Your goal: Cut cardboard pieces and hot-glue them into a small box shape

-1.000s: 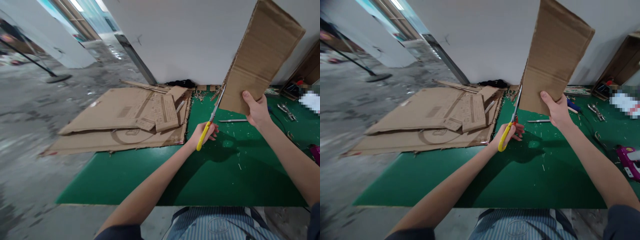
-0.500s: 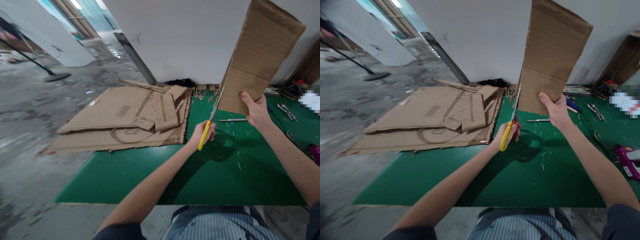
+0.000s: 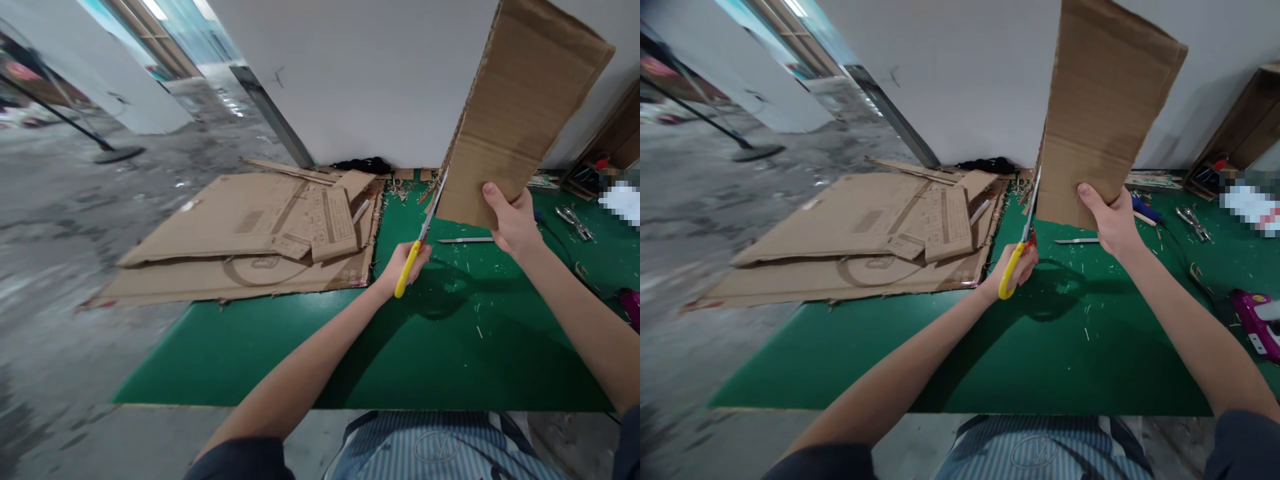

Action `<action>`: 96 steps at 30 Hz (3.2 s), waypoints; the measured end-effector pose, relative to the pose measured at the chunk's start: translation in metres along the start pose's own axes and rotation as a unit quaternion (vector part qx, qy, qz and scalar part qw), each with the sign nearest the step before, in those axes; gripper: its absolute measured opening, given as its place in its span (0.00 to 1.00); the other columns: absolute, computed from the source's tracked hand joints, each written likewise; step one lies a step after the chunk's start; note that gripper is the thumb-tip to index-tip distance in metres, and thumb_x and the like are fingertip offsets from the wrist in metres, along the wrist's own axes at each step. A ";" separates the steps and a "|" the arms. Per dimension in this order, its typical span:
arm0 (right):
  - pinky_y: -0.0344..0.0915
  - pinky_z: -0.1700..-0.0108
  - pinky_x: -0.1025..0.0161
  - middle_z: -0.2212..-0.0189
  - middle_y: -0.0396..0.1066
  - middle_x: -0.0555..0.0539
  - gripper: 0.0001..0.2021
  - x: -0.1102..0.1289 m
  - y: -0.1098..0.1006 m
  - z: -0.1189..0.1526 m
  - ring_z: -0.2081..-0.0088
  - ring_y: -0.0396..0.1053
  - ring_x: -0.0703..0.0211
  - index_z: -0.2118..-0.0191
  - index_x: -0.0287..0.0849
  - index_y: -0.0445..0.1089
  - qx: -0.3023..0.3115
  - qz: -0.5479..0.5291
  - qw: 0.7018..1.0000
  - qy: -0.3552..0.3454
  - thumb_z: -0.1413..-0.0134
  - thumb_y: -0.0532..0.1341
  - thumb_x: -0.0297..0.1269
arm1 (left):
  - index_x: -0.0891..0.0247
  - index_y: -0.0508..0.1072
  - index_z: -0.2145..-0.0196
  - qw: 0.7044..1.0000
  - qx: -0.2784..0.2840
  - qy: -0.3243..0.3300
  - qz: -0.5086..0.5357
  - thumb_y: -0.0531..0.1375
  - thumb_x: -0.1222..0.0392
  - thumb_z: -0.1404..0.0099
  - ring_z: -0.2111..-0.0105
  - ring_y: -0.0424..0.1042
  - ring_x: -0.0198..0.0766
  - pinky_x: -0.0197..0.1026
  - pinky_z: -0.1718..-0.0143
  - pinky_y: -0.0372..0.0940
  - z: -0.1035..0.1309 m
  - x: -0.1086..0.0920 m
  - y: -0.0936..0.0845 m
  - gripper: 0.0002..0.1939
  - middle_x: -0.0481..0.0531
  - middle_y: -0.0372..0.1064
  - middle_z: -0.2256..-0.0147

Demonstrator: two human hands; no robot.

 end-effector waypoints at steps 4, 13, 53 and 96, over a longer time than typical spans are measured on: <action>0.69 0.43 0.40 0.54 0.77 0.44 0.30 -0.002 0.000 0.000 0.47 0.73 0.44 0.56 0.50 0.72 -0.002 -0.008 1.000 0.003 0.67 0.75 0.56 | 0.67 0.70 0.68 0.998 0.042 0.036 0.036 0.59 0.29 0.43 0.88 0.56 0.25 0.32 0.87 0.52 0.002 -0.007 -0.003 0.33 0.42 0.58 0.82; 0.72 0.45 0.42 0.57 0.78 0.45 0.26 -0.003 0.002 0.003 0.50 0.74 0.46 0.60 0.48 0.72 0.002 -0.002 1.000 -0.007 0.64 0.75 0.55 | 0.71 0.74 0.55 0.996 0.039 0.006 0.076 0.61 0.29 0.45 0.57 0.76 0.48 0.44 0.62 0.75 0.007 -0.009 -0.001 0.39 0.68 0.74 0.56; 0.70 0.42 0.41 0.47 0.73 0.42 0.30 -0.008 -0.009 -0.001 0.44 0.71 0.43 0.48 0.51 0.69 0.043 0.090 0.995 -0.030 0.56 0.70 0.58 | 0.63 0.63 0.73 0.997 0.006 0.010 0.080 0.60 0.26 0.47 0.91 0.47 0.23 0.31 0.89 0.46 0.005 -0.008 0.014 0.33 0.36 0.47 0.87; 0.71 0.43 0.44 0.54 0.76 0.43 0.21 -0.002 -0.005 0.008 0.48 0.73 0.44 0.57 0.49 0.73 0.050 0.171 0.982 -0.066 0.53 0.69 0.56 | 0.63 0.63 0.78 0.999 -0.051 0.002 -0.015 0.55 0.36 0.34 0.93 0.53 0.26 0.31 0.90 0.47 0.008 -0.010 0.013 0.28 0.42 0.54 0.91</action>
Point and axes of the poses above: each hand's wrist, its own z-axis away from the middle knuckle, its own y-axis out of the palm, x = y × z, the point moved 2 cm from there along -z, towards the middle knuckle
